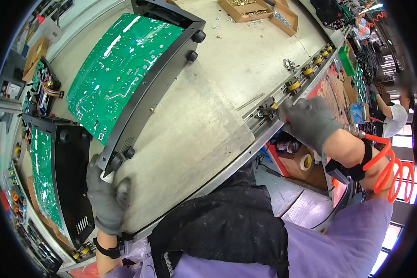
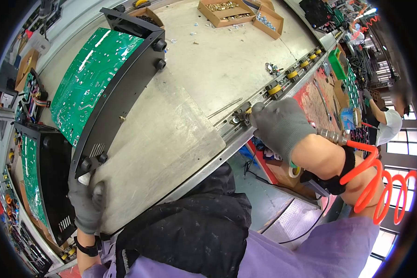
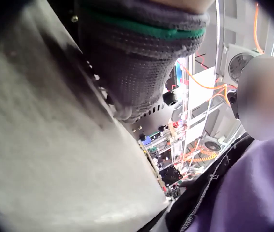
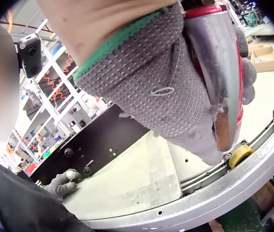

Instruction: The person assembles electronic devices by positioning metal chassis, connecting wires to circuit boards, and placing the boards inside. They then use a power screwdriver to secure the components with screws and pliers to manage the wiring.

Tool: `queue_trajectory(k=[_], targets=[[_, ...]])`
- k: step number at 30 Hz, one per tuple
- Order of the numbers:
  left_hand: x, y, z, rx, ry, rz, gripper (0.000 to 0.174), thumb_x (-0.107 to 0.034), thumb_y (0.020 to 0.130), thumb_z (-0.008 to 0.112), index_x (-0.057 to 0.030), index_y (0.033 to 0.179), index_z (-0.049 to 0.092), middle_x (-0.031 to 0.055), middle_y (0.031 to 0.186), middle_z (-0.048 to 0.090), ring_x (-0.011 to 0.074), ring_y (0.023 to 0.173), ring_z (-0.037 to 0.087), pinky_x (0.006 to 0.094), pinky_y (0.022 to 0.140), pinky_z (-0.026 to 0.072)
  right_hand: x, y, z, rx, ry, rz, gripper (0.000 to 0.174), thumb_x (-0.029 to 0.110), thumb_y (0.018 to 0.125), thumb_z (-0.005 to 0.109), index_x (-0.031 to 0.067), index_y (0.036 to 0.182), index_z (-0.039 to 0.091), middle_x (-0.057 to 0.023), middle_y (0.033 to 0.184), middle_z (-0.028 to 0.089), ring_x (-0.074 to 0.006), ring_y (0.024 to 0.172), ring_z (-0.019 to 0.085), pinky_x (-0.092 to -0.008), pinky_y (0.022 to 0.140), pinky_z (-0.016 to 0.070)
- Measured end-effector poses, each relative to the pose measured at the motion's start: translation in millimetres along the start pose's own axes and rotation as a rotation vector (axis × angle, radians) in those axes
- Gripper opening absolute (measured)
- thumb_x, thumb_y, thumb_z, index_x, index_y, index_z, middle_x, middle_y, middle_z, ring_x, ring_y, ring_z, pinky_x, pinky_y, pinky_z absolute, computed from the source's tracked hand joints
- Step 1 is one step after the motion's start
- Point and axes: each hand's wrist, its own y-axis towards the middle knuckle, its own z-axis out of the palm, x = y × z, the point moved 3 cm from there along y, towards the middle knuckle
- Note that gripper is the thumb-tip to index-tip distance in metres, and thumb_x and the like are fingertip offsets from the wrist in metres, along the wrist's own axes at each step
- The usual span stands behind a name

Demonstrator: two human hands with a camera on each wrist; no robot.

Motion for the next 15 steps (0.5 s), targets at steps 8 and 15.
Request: queue_trajectory(k=[8, 15], targets=[[-31, 7, -15, 0.030, -0.555, -0.080, 0.020, -0.018, 0.095, 0.060, -0.0002, 0.099, 0.067, 0.0132, 0.093, 0.066, 0.0210, 0.073, 0.064, 0.0293, 0.066, 0.0504, 9, -3, 8, 0.040, 0.045, 0.050, 0.037, 0.040, 0.086, 0.066, 0.0082, 0.101, 0.057, -0.0096, 0.074, 0.068, -0.0280, 0.070, 0.068, -0.0397, 0.066, 0.0503], [-63, 37, 7, 0.142, -0.804, -0.011, 0.019, -0.012, 0.093, 0.063, 0.0008, 0.106, 0.065, 0.0146, 0.096, 0.067, 0.0214, 0.074, 0.066, 0.0297, 0.067, 0.0526, 1, -15, 5, 0.026, 0.142, 0.000, 0.027, 0.035, 0.090, 0.062, 0.0094, 0.099, 0.058, -0.0058, 0.073, 0.066, -0.0265, 0.072, 0.069, -0.0385, 0.063, 0.0506]])
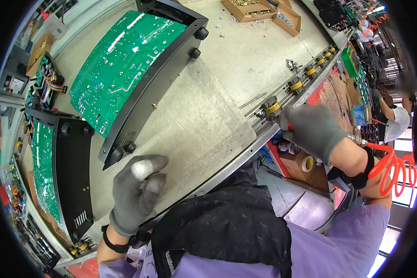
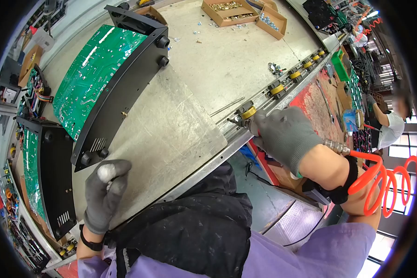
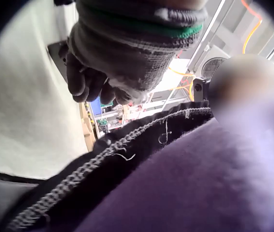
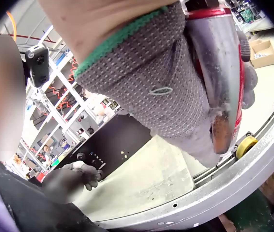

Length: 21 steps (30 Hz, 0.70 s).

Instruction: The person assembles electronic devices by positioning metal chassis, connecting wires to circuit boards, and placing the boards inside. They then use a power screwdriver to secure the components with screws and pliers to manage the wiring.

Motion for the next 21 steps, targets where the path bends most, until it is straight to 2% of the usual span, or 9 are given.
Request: queue_trajectory(k=[6, 8, 12, 15, 16, 17, 19, 20, 21], targets=[[-4, 40, 46, 0.259, -0.166, -0.155, 0.031, -0.008, 0.090, 0.065, -0.0022, 0.121, 0.062, 0.0140, 0.103, 0.066, 0.0205, 0.087, 0.065, 0.0303, 0.076, 0.0510, -5, -15, -14, -0.093, 0.153, 0.011, 0.034, 0.038, 0.083, 0.069, 0.0105, 0.097, 0.056, -0.0083, 0.067, 0.062, -0.0295, 0.067, 0.066, -0.0411, 0.059, 0.0477], [-1, 49, 68, 0.251, -0.720, -0.567, 0.041, -0.008, 0.093, 0.061, -0.0021, 0.133, 0.055, 0.0057, 0.103, 0.062, 0.0149, 0.090, 0.059, 0.0283, 0.086, 0.0488, 0, -21, -19, -0.113, 0.163, 0.022, 0.042, 0.039, 0.079, 0.072, 0.0098, 0.105, 0.056, -0.0099, 0.073, 0.062, -0.0311, 0.070, 0.065, -0.0420, 0.060, 0.0475], [10, 62, 86, 0.141, -0.700, -0.398, 0.054, 0.003, 0.087, 0.065, -0.0009, 0.138, 0.049, 0.0081, 0.115, 0.059, 0.0138, 0.097, 0.057, 0.0283, 0.089, 0.0492, 19, -28, -22, -0.288, 0.295, -0.049, 0.057, 0.041, 0.076, 0.075, 0.0074, 0.119, 0.055, -0.0105, 0.076, 0.062, -0.0307, 0.070, 0.064, -0.0419, 0.060, 0.0468], [5, 59, 78, 0.085, -0.498, -0.331, 0.050, 0.005, 0.086, 0.064, -0.0001, 0.135, 0.053, 0.0077, 0.112, 0.060, 0.0145, 0.095, 0.057, 0.0289, 0.089, 0.0489, 36, -26, -16, -0.378, 0.427, -0.117, 0.065, 0.044, 0.077, 0.075, 0.0056, 0.126, 0.055, -0.0110, 0.078, 0.062, -0.0300, 0.067, 0.063, -0.0411, 0.059, 0.0469], [12, 56, 75, 0.038, -0.314, -0.226, 0.041, 0.004, 0.086, 0.065, 0.0015, 0.127, 0.058, 0.0076, 0.102, 0.063, 0.0139, 0.085, 0.059, 0.0282, 0.081, 0.0513, 42, -24, -14, -0.425, 0.480, -0.140, 0.066, 0.045, 0.077, 0.075, 0.0051, 0.126, 0.056, -0.0117, 0.079, 0.062, -0.0304, 0.067, 0.063, -0.0409, 0.060, 0.0471], [13, 50, 72, 0.032, -0.297, -0.237, 0.041, 0.004, 0.086, 0.065, 0.0015, 0.127, 0.058, 0.0076, 0.102, 0.063, 0.0139, 0.085, 0.059, 0.0282, 0.081, 0.0513, 48, -22, -13, -0.471, 0.533, -0.163, 0.066, 0.046, 0.077, 0.075, 0.0046, 0.125, 0.056, -0.0125, 0.079, 0.062, -0.0309, 0.067, 0.063, -0.0407, 0.060, 0.0474], [17, 35, 66, -0.125, -0.706, -0.388, 0.032, 0.001, 0.087, 0.066, 0.0028, 0.119, 0.062, 0.0070, 0.090, 0.065, 0.0121, 0.075, 0.059, 0.0264, 0.069, 0.0517, 60, -17, -5, -0.475, 0.592, -0.196, 0.066, 0.046, 0.078, 0.075, 0.0041, 0.125, 0.057, -0.0143, 0.083, 0.064, -0.0320, 0.070, 0.064, -0.0407, 0.062, 0.0491], [13, 30, 62, -0.188, -0.689, -0.398, 0.026, -0.011, 0.093, 0.063, 0.0024, 0.116, 0.062, 0.0070, 0.082, 0.063, 0.0114, 0.066, 0.057, 0.0245, 0.059, 0.0485, 67, -14, 1, -0.488, 0.686, -0.207, 0.066, 0.045, 0.077, 0.076, 0.0041, 0.125, 0.056, -0.0148, 0.083, 0.065, -0.0324, 0.071, 0.065, -0.0408, 0.063, 0.0499], [11, 25, 55, -0.203, -0.675, -0.405, 0.026, -0.011, 0.093, 0.063, 0.0024, 0.116, 0.062, 0.0070, 0.082, 0.063, 0.0114, 0.066, 0.057, 0.0245, 0.059, 0.0485, 73, -11, 5, -0.498, 0.778, -0.218, 0.066, 0.044, 0.077, 0.076, 0.0040, 0.125, 0.056, -0.0154, 0.084, 0.065, -0.0327, 0.072, 0.065, -0.0408, 0.065, 0.0506]])
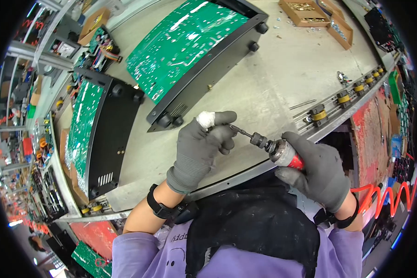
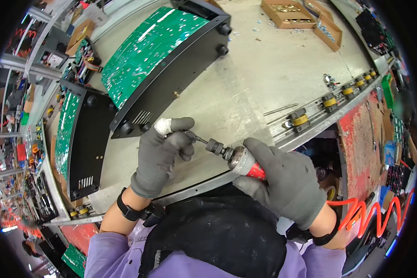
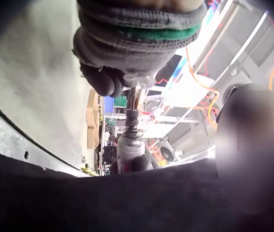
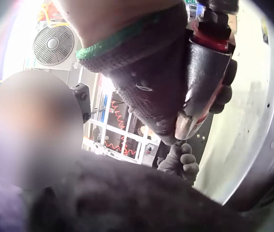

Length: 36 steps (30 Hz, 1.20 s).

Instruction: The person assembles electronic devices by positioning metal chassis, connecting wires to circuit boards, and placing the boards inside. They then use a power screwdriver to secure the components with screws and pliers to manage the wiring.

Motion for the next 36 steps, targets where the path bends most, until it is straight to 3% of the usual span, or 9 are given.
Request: queue_trajectory(k=[2, 7, 18, 23, 25, 27, 30, 34, 36], targets=[[1, -10, -13, -0.033, -0.207, -0.224, 0.032, -0.024, 0.099, 0.059, 0.0028, 0.116, 0.062, 0.0050, 0.083, 0.063, 0.0097, 0.064, 0.055, 0.0221, 0.056, 0.0467, 9, 4, 12, 0.008, 0.082, -0.026, 0.065, 0.042, 0.077, 0.077, 0.0039, 0.125, 0.056, -0.0164, 0.084, 0.066, -0.0333, 0.073, 0.066, -0.0406, 0.065, 0.0513], [18, -29, -24, -0.107, -0.454, -0.238, 0.055, -0.052, 0.095, 0.058, -0.0005, 0.114, 0.061, 0.0039, 0.077, 0.058, 0.0120, 0.061, 0.049, 0.0264, 0.057, 0.0409, 25, 7, 32, -0.005, 0.236, -0.063, 0.062, 0.039, 0.079, 0.077, 0.0038, 0.125, 0.055, -0.0174, 0.081, 0.065, -0.0348, 0.071, 0.066, -0.0405, 0.062, 0.0511], [12, -40, -25, -0.154, -0.295, -0.119, 0.047, -0.044, 0.096, 0.060, 0.0004, 0.112, 0.062, 0.0038, 0.076, 0.061, 0.0107, 0.060, 0.052, 0.0243, 0.056, 0.0421, 32, 6, 36, 0.032, 0.159, -0.057, 0.059, 0.042, 0.084, 0.072, 0.0034, 0.125, 0.055, -0.0190, 0.082, 0.065, -0.0367, 0.072, 0.066, -0.0418, 0.063, 0.0520], [-1, -45, -30, -0.123, -0.259, -0.177, 0.041, -0.038, 0.098, 0.060, 0.0012, 0.107, 0.065, 0.0035, 0.074, 0.063, 0.0077, 0.058, 0.054, 0.0208, 0.052, 0.0407, 23, 8, 50, 0.227, 0.634, 0.026, 0.054, 0.038, 0.089, 0.068, 0.0016, 0.126, 0.052, -0.0193, 0.090, 0.067, -0.0377, 0.080, 0.068, -0.0398, 0.070, 0.0532], [-16, -51, -44, -0.275, 0.228, -0.113, 0.039, -0.036, 0.097, 0.059, 0.0021, 0.100, 0.068, 0.0031, 0.071, 0.062, 0.0062, 0.056, 0.051, 0.0204, 0.049, 0.0382, 22, 9, 48, 0.259, 0.758, 0.065, 0.054, 0.037, 0.090, 0.068, 0.0014, 0.126, 0.051, -0.0187, 0.090, 0.067, -0.0354, 0.081, 0.068, -0.0385, 0.072, 0.0526], [-35, -52, -58, -0.583, 0.355, 0.228, 0.050, -0.047, 0.099, 0.051, 0.0010, 0.094, 0.065, 0.0070, 0.069, 0.060, 0.0053, 0.053, 0.048, 0.0188, 0.048, 0.0350, 18, 10, 50, 0.254, 0.922, 0.074, 0.052, 0.035, 0.090, 0.067, 0.0012, 0.127, 0.050, -0.0174, 0.093, 0.065, -0.0281, 0.087, 0.068, -0.0357, 0.077, 0.0509], [-50, -30, -70, -0.460, 0.696, 0.488, 0.053, -0.043, 0.102, 0.047, 0.0064, 0.120, 0.057, 0.0104, 0.100, 0.066, 0.0137, 0.076, 0.061, 0.0271, 0.067, 0.0515, 16, 16, 48, 0.330, 0.968, 0.122, 0.057, 0.036, 0.087, 0.071, 0.0017, 0.127, 0.049, -0.0166, 0.097, 0.065, -0.0265, 0.091, 0.067, -0.0363, 0.078, 0.0505], [-46, -2, -84, -0.303, 0.549, 0.287, 0.047, -0.032, 0.104, 0.048, 0.0050, 0.133, 0.049, 0.0131, 0.118, 0.062, 0.0192, 0.090, 0.063, 0.0326, 0.079, 0.0546, 20, 21, 44, 0.377, 0.877, 0.131, 0.084, 0.034, 0.067, 0.088, 0.0018, 0.133, 0.047, -0.0089, 0.108, 0.061, -0.0183, 0.096, 0.059, -0.0331, 0.085, 0.0487], [-55, -5, -78, -0.272, 1.357, 0.693, 0.034, -0.001, 0.091, 0.060, -0.0001, 0.125, 0.055, 0.0172, 0.116, 0.061, 0.0226, 0.095, 0.067, 0.0329, 0.077, 0.0577, 24, 23, 45, 0.391, 0.861, 0.192, 0.088, 0.020, 0.058, 0.090, 0.0035, 0.133, 0.047, -0.0095, 0.112, 0.061, -0.0188, 0.099, 0.060, -0.0338, 0.087, 0.0490]])
